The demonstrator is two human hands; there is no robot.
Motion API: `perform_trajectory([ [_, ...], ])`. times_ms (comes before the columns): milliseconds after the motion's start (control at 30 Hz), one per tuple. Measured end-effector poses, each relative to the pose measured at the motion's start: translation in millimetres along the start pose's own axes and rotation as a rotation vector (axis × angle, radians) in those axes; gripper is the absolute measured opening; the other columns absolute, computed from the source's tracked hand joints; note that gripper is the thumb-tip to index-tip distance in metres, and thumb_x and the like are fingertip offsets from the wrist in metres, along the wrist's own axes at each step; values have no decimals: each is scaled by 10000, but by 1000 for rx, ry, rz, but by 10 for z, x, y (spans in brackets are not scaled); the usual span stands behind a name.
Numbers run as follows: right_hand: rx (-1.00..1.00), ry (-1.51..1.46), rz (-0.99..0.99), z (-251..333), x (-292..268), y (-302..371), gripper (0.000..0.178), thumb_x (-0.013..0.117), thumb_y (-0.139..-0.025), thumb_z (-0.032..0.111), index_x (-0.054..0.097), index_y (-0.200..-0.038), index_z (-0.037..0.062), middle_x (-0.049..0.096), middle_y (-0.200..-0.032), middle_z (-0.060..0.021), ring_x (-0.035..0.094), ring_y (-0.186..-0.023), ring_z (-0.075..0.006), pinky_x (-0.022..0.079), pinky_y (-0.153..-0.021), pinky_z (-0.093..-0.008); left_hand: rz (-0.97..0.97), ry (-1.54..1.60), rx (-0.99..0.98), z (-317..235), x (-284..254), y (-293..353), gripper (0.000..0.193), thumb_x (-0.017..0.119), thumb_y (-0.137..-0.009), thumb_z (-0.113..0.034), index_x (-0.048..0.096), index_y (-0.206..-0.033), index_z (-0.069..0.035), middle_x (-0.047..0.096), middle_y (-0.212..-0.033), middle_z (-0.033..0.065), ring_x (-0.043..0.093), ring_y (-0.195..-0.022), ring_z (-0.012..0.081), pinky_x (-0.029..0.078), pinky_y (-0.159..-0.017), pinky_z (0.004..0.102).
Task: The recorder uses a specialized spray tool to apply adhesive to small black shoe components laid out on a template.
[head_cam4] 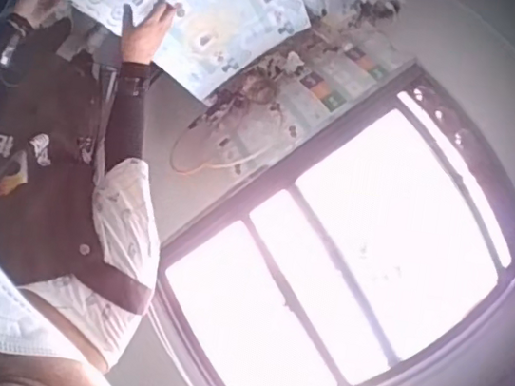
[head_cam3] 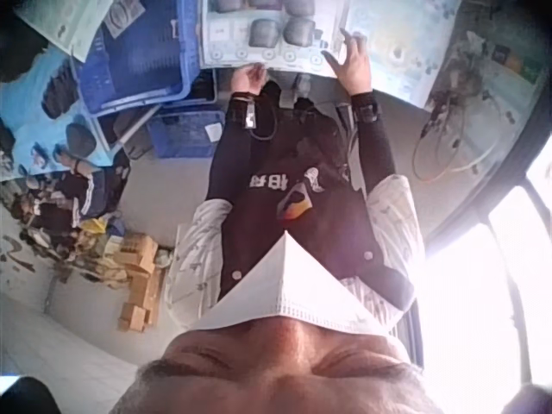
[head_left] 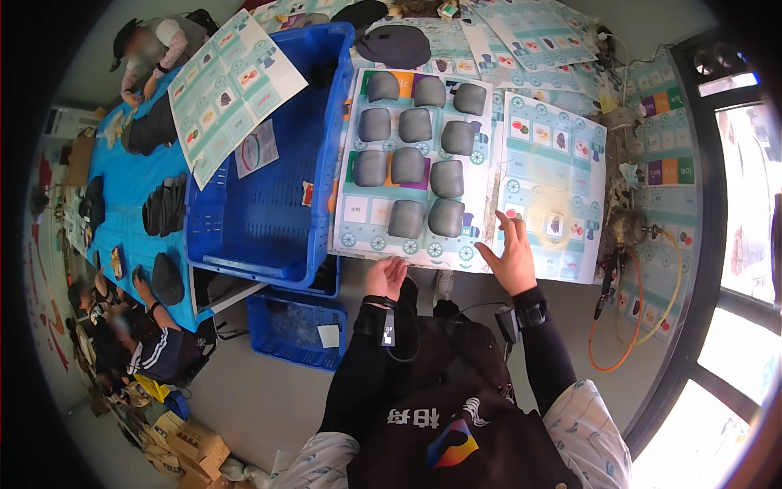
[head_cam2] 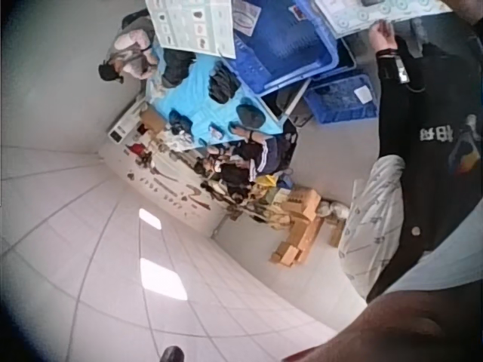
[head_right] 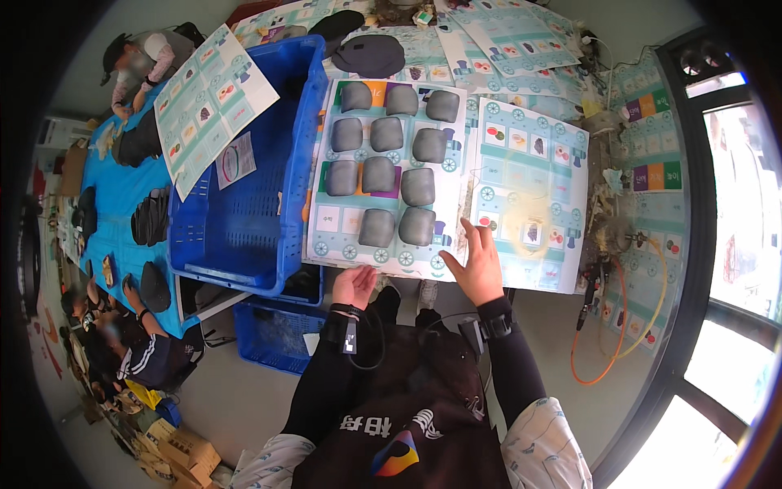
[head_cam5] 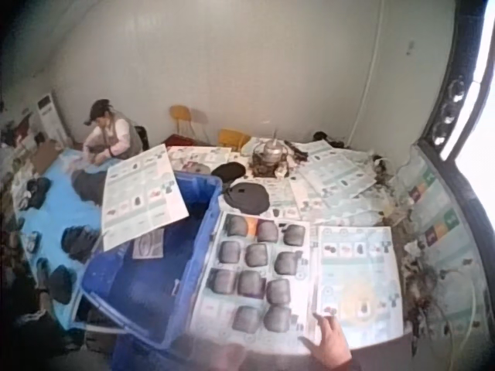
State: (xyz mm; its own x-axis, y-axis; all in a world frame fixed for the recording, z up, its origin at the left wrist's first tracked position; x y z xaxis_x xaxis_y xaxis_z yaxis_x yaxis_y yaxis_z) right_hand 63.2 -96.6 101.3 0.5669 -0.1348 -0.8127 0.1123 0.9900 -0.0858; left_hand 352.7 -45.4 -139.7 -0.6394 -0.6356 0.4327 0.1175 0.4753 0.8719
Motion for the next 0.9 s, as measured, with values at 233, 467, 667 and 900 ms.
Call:
perform_trajectory([
  [233, 267, -55, 130, -598, -239, 678, 434, 764, -837, 118, 608, -1234, 37, 574, -1078, -140, 625, -897, -295, 532, -777, -397, -43, 89, 7, 93, 105, -24, 148, 626, -912, -109, 610, -977, 23, 626, -960, 110, 627, -911, 240, 569, -836, 368],
  [467, 289, -112, 114, -798, -349, 1019, 346, 731, -850, 98, 652, -1182, 39, 603, -1031, -130, 627, -764, -260, 541, -717, -384, -243, 64, 19, 127, 67, -56, 206, 651, -927, -193, 597, -1062, -48, 591, -1009, 57, 587, -930, 203, 523, -856, 349],
  [667, 267, -102, 123, -843, -403, 1143, 319, 719, -857, 94, 660, -1166, 41, 610, -1028, -126, 635, -761, -258, 545, -718, -385, -155, -28, 145, 127, 5, -133, 254, 625, -961, -207, 627, -1157, -46, 659, -1158, 78, 633, -1059, 207, 512, -943, 371],
  [900, 268, -92, 121, -906, -444, 1295, 273, 718, -855, 84, 676, -1119, 30, 627, -1015, -125, 646, -761, -256, 547, -712, -371, -134, -23, 314, 106, -12, -185, 211, 626, -973, -201, 614, -1112, -42, 640, -1058, 60, 623, -1015, 216, 525, -959, 398],
])
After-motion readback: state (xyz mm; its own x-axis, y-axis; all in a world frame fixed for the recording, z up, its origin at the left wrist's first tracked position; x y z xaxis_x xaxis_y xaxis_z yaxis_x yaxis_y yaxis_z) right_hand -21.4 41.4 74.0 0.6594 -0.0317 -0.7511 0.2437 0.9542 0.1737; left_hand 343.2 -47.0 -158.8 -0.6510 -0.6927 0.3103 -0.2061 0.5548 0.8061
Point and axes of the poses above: each hand's wrist, its own y-axis away from the middle knuckle, its own x-axis out of the palm, z = x × y, the point moved 8 cm from there along -y, towards the middle knuckle
